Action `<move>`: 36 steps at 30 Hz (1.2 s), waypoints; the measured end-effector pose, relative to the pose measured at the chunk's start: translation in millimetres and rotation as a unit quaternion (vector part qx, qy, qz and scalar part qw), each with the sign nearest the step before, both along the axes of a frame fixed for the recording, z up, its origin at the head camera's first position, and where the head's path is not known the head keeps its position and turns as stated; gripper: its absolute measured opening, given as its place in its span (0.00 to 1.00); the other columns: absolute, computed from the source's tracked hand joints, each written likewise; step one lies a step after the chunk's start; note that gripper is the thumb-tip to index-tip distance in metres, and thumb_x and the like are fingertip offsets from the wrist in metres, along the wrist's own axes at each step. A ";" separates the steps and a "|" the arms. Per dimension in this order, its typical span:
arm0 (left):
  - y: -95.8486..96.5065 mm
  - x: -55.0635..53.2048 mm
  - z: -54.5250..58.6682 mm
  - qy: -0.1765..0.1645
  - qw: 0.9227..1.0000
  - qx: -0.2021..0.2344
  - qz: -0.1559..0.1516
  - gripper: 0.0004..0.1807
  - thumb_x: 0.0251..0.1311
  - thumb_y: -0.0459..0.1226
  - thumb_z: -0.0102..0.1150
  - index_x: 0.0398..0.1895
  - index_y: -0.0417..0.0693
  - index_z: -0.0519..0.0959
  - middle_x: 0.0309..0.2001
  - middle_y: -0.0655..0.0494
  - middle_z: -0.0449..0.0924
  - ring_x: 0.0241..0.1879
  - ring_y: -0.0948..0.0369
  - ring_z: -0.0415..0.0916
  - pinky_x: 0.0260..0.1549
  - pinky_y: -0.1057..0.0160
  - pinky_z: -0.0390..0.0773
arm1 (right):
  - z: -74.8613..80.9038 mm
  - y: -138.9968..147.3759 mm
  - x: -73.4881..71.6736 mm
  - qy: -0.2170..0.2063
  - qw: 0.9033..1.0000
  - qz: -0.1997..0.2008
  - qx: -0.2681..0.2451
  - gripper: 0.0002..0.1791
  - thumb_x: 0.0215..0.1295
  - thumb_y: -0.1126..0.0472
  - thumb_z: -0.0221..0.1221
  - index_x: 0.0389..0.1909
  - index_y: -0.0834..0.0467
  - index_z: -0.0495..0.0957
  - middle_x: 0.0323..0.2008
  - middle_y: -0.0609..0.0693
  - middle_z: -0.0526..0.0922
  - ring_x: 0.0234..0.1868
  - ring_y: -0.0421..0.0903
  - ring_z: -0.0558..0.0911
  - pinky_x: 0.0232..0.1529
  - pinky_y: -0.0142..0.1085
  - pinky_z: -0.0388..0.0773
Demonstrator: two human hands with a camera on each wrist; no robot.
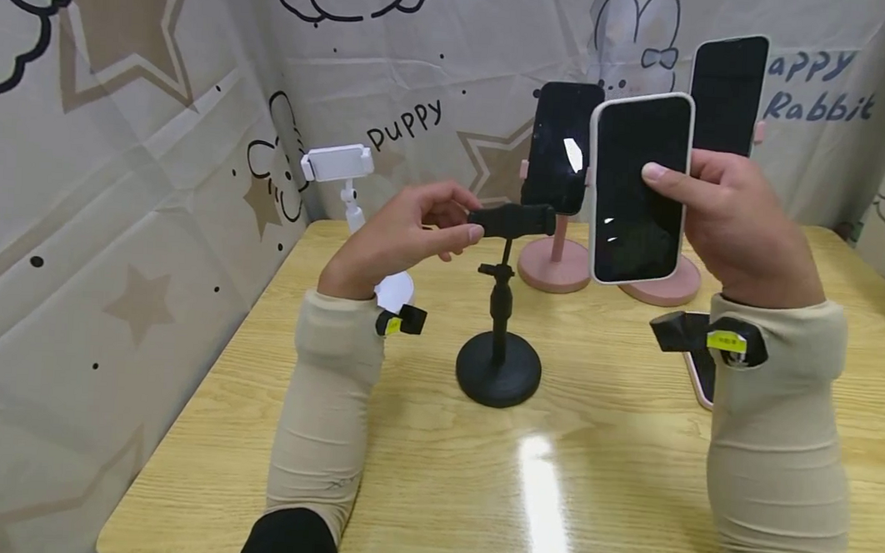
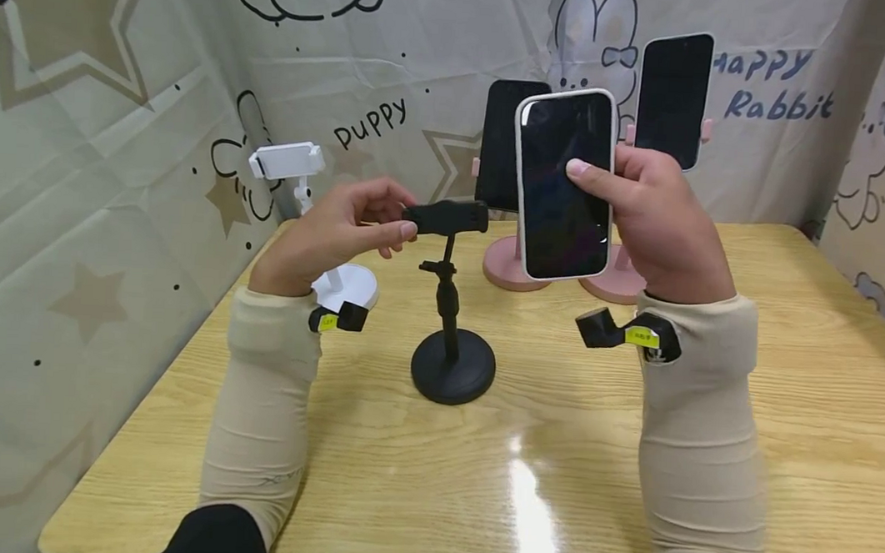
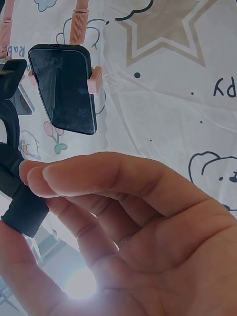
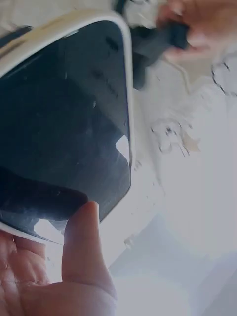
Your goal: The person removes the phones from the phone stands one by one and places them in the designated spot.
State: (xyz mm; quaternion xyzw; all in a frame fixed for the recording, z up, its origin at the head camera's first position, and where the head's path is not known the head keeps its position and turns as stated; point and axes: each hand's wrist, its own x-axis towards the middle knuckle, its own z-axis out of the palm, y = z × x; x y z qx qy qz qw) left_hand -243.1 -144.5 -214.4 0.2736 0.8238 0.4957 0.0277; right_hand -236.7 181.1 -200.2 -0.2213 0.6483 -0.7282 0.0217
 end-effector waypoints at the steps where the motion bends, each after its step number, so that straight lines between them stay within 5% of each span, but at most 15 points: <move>1: 0.1 -0.2 0.2 0.000 1.000 -0.001 -0.001 0.17 0.61 0.42 0.63 0.51 0.47 0.76 0.40 0.48 0.81 0.38 0.50 0.77 0.39 0.53 0.79 | -2.5 5.2 -2.1 -0.008 1.000 -0.012 0.019 0.11 0.68 0.61 0.59 0.45 0.64 0.80 0.45 0.52 0.81 0.53 0.48 0.71 0.64 0.38 0.57; 4: -0.3 -0.2 0.7 0.001 1.000 -0.002 -0.002 0.18 0.61 0.42 0.63 0.52 0.46 0.75 0.39 0.48 0.81 0.36 0.52 0.77 0.39 0.54 0.79 | -12.1 19.3 -7.9 -0.023 0.994 -0.043 0.096 0.13 0.68 0.57 0.59 0.46 0.61 0.80 0.45 0.50 0.80 0.50 0.46 0.74 0.61 0.34 0.65; 10: -2.3 -1.8 -0.7 0.006 1.000 -0.004 -0.003 0.16 0.61 0.43 0.63 0.50 0.47 0.76 0.38 0.49 0.82 0.35 0.53 0.78 0.38 0.55 0.79 | -34.1 41.9 -15.9 -0.042 0.969 -0.077 0.233 0.17 0.70 0.49 0.55 0.50 0.56 0.78 0.42 0.42 0.82 0.45 0.42 0.79 0.45 0.31 0.75; 22: 0.2 -2.5 -2.5 0.003 1.000 0.000 -0.004 0.16 0.62 0.41 0.62 0.51 0.45 0.75 0.38 0.48 0.82 0.35 0.52 0.77 0.37 0.55 0.79 | -74.9 63.9 -30.0 -0.109 0.947 -0.040 0.300 0.28 0.71 0.52 0.55 0.61 0.70 0.68 0.41 0.41 0.83 0.41 0.41 0.84 0.44 0.31 0.77; 26: 0.7 -2.3 -3.0 0.001 1.000 -0.002 -0.005 0.16 0.62 0.41 0.62 0.50 0.45 0.76 0.38 0.48 0.82 0.35 0.53 0.77 0.38 0.55 0.79 | -84.5 67.2 -38.5 -0.108 0.942 -0.023 0.318 0.33 0.70 0.58 0.57 0.69 0.62 0.55 0.49 0.53 0.82 0.41 0.44 0.84 0.45 0.36 0.79; 30: 0.9 -1.7 -1.9 0.000 1.000 -0.008 -0.006 0.16 0.63 0.42 0.62 0.51 0.45 0.76 0.38 0.49 0.81 0.35 0.53 0.77 0.39 0.55 0.78 | -91.7 71.3 -45.1 -0.106 0.938 0.011 0.329 0.41 0.68 0.63 0.58 0.72 0.50 0.43 0.62 0.68 0.65 0.42 0.51 0.84 0.46 0.47 0.80; 33: 0.9 -1.7 -1.0 0.004 1.000 -0.012 -0.005 0.16 0.63 0.42 0.62 0.51 0.46 0.76 0.38 0.49 0.81 0.35 0.53 0.77 0.39 0.55 0.78 | -95.8 74.4 -48.4 -0.115 0.934 0.035 0.335 0.42 0.67 0.64 0.59 0.73 0.48 0.43 0.62 0.70 0.61 0.42 0.53 0.83 0.44 0.47 0.81; 36: 1.2 -2.5 -0.7 0.006 1.000 -0.012 -0.006 0.16 0.63 0.41 0.62 0.51 0.45 0.75 0.38 0.49 0.81 0.35 0.53 0.77 0.39 0.55 0.78 | -100.4 76.9 -50.5 -0.118 0.930 0.044 0.345 0.41 0.66 0.66 0.58 0.73 0.51 0.45 0.57 0.70 0.67 0.41 0.55 0.84 0.42 0.45 0.82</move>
